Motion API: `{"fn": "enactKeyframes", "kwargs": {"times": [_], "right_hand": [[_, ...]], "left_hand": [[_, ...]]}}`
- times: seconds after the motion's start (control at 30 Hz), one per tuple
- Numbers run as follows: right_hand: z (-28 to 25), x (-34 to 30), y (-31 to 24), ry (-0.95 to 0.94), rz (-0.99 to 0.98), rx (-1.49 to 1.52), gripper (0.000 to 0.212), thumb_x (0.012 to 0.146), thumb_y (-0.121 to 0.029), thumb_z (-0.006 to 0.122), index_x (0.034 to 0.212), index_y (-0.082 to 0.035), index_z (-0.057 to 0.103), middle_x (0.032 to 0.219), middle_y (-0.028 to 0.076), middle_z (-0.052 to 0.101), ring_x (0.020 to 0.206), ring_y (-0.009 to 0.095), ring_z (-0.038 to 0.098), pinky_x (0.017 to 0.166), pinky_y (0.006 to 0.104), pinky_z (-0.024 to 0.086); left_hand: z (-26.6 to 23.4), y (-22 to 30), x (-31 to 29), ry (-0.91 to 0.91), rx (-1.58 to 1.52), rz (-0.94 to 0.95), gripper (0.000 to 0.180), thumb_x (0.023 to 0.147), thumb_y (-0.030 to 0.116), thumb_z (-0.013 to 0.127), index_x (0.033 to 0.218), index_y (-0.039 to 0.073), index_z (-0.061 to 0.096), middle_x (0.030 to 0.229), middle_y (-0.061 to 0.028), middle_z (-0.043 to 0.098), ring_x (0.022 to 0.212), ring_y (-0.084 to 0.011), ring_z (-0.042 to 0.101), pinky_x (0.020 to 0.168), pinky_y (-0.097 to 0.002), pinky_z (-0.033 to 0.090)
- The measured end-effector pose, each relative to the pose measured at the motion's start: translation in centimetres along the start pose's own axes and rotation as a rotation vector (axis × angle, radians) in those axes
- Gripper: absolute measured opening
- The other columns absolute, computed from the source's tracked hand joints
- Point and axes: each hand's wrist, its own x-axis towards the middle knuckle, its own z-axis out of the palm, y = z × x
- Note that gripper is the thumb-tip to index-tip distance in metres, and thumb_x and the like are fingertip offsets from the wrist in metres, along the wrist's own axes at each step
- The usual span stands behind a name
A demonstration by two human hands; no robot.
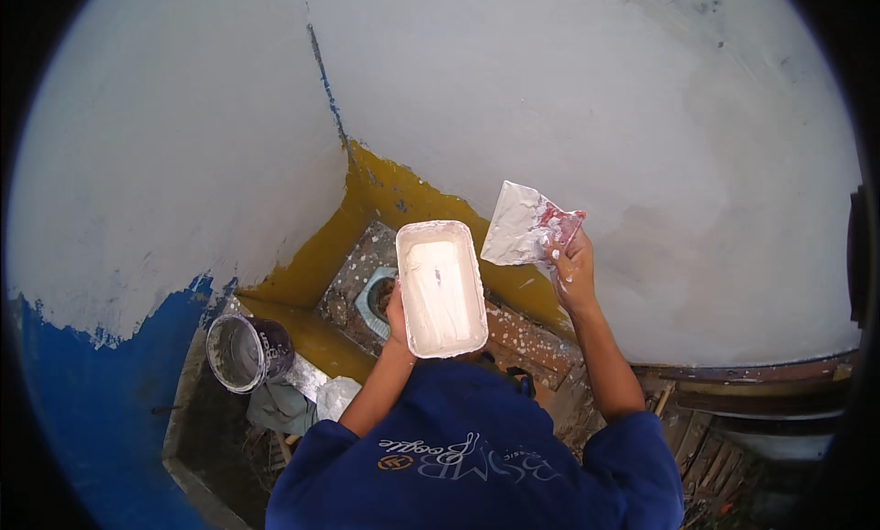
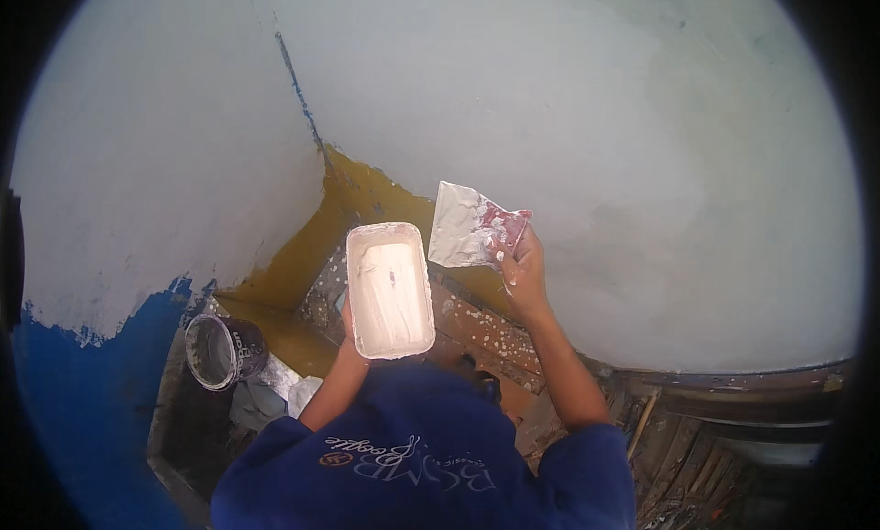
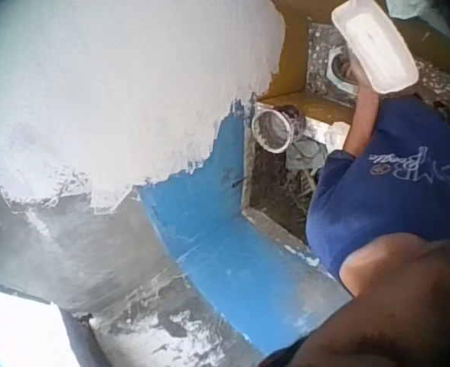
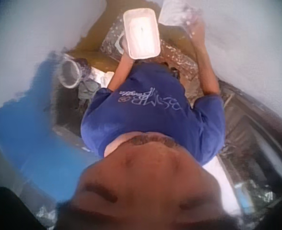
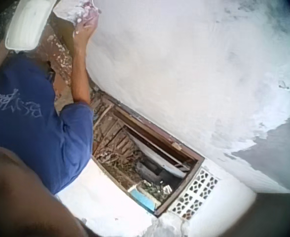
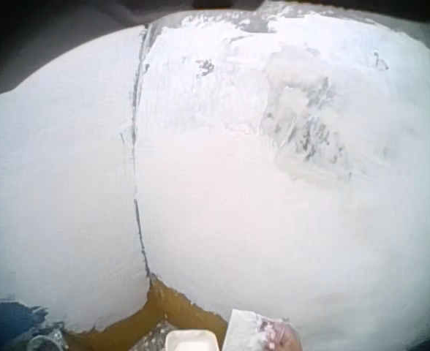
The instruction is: The person applies white putty to a wall using a spatula and then picks up more putty from a tray.
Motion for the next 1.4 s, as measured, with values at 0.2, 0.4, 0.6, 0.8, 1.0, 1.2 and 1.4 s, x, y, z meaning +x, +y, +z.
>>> {"fn": "enactKeyframes", "kwargs": {"times": [0.2,0.4,0.6,0.8,1.0,1.2,1.4], "right_hand": [[4.1,3.9,-1.3,-0.369,-0.461,-0.500,0.029,0.086,0.003,0.060,0.113,-0.002,0.068,0.109,0.013,0.071,0.098,0.024,0.066,0.095,0.0375,0.047],[5.7,5.1,-0.3,-0.692,-0.530,-0.606,0.033,0.080,-0.010,0.072,0.113,-0.010,0.073,0.115,0.009,0.071,0.110,0.031,0.064,0.103,0.0431,0.044],[4.9,3.2,1.3,-0.581,-0.720,-0.737,0.038,0.076,-0.014,0.077,0.113,-0.011,0.072,0.112,0.010,0.071,0.106,0.030,0.064,0.101,0.0458,0.044],[4.0,-1.2,3.6,-0.661,-0.708,-0.728,0.041,0.074,-0.016,0.078,0.114,-0.013,0.072,0.114,0.009,0.069,0.104,0.028,0.064,0.101,0.0469,0.044],[1.8,-1.8,5.5,-0.674,-0.708,-0.841,0.040,0.073,-0.016,0.077,0.112,-0.014,0.073,0.113,0.007,0.069,0.103,0.027,0.065,0.101,0.0472,0.045],[2.2,-1.1,6.2,-0.484,-0.820,-0.865,0.038,0.069,-0.015,0.080,0.107,-0.011,0.074,0.110,0.011,0.070,0.097,0.028,0.066,0.100,0.0498,0.045],[-0.3,0.2,7.2,-0.496,-0.675,-0.989,0.045,0.071,-0.011,0.078,0.115,-0.013,0.071,0.112,0.009,0.068,0.100,0.029,0.064,0.100,0.0504,0.044]], "left_hand": [[0.2,-0.2,-1.5,-0.079,-0.073,0.094,0.053,0.101,0.037,0.041,0.140,0.002,0.047,0.133,-0.0180,0.057,0.117,-0.0318,0.059,0.102,-0.0452,0.048],[1.6,0.7,-1.7,-0.093,-0.114,0.118,0.053,0.099,0.037,0.041,0.138,0.002,0.047,0.130,-0.0176,0.059,0.116,-0.0329,0.060,0.100,-0.0472,0.049],[2.2,1.0,-1.7,-0.116,-0.118,0.175,0.056,0.097,0.040,0.041,0.139,0.002,0.046,0.134,-0.0182,0.056,0.120,-0.0336,0.057,0.105,-0.0472,0.045],[2.7,1.3,-1.3,-0.041,-0.050,0.328,0.062,0.095,0.041,0.043,0.144,0.003,0.040,0.142,-0.0182,0.049,0.127,-0.0338,0.051,0.110,-0.0470,0.038],[2.3,0.4,-1.1,0.060,0.015,0.375,0.061,0.095,0.039,0.045,0.143,0.002,0.041,0.140,-0.0186,0.050,0.126,-0.0333,0.052,0.109,-0.0450,0.040],[0.3,1.0,-1.3,0.061,0.047,0.378,0.058,0.094,0.037,0.048,0.140,0.002,0.044,0.136,-0.0172,0.054,0.122,-0.0319,0.055,0.107,-0.0448,0.042],[-0.4,1.0,-1.7,0.055,0.029,0.363,0.056,0.095,0.038,0.048,0.139,0.002,0.047,0.135,-0.0158,0.055,0.121,-0.0319,0.055,0.106,-0.0439,0.043]]}}
